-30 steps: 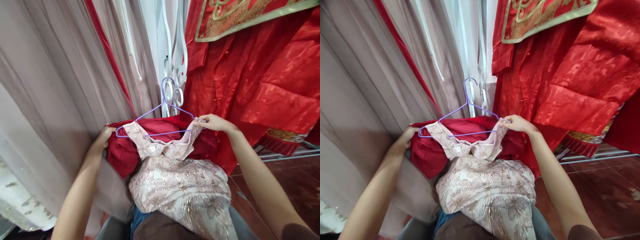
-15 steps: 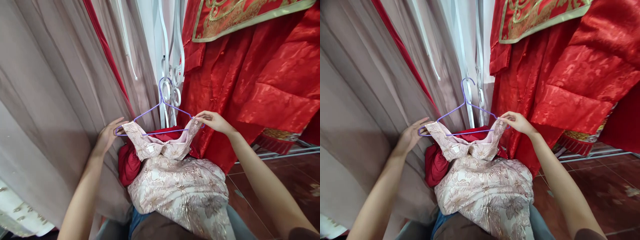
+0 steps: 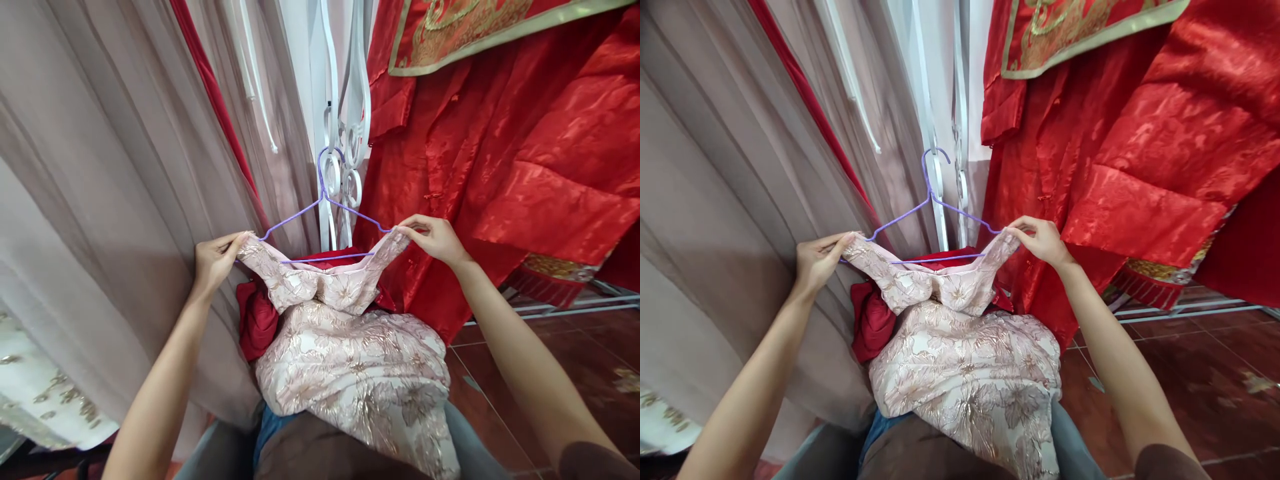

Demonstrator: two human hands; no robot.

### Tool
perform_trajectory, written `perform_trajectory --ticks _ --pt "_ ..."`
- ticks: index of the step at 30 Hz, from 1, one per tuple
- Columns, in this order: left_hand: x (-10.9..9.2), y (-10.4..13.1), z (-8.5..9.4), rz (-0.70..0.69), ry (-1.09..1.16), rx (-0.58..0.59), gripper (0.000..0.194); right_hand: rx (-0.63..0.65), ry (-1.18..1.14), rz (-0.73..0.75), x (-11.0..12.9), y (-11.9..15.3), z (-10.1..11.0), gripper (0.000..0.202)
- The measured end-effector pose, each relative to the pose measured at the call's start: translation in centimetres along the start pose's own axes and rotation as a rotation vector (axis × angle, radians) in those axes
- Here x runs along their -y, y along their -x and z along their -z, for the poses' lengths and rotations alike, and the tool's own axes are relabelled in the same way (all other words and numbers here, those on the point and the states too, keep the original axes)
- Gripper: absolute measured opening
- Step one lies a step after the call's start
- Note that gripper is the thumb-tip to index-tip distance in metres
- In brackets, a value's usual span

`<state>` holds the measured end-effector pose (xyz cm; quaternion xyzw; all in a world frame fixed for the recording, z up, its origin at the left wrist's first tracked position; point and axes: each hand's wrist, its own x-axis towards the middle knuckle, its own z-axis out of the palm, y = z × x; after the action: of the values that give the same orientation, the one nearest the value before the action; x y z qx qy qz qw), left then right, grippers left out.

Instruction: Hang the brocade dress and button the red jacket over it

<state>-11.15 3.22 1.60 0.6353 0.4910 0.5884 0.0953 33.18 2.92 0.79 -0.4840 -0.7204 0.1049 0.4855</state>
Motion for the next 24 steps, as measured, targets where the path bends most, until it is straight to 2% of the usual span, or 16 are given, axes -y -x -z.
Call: perform_trajectory --ticks 3,5,7,11,14,16,18,22,24 --pt "2.0 1.8 1.0 0.061 -0.046 -0.113 0.033 -0.126 -0.101 -0.102 -2.3 2.2 -0.1 0.034" --pt "3.4 3.8 1.3 0.163 -0.024 -0.177 0.035 -0.211 -0.150 -0.162 -3.7 4.2 -0.5 0.035" --pt "4.5 6.2 1.3 0.242 -0.001 -0.207 0.037 -0.240 -0.182 -0.204 -4.6 6.2 -1.3 0.034" --pt "5.8 11.1 0.6 0.340 0.007 -0.245 0.040 -0.285 -0.269 -0.277 -4.7 8.8 -2.8 0.036" --pt "6.0 13.3 0.4 0.355 0.018 -0.271 0.039 -0.340 -0.304 -0.300 -4.1 9.4 -3.6 0.037" --pt "5.2 13.4 0.4 0.346 0.001 -0.276 0.037 -0.355 -0.318 -0.303 -3.7 9.4 -3.8 0.036" --pt "3.6 12.5 0.5 0.262 -0.041 -0.263 0.032 -0.377 -0.335 -0.316 -3.6 9.4 -4.0 0.036" --pt "-1.2 8.2 0.1 -0.115 -0.173 -0.198 0.021 -0.438 -0.342 -0.307 -3.3 8.9 -3.9 0.034" --pt "-2.9 5.5 -0.6 -0.264 -0.201 -0.057 0.020 -0.449 -0.307 -0.286 -3.0 8.5 -3.7 0.033"
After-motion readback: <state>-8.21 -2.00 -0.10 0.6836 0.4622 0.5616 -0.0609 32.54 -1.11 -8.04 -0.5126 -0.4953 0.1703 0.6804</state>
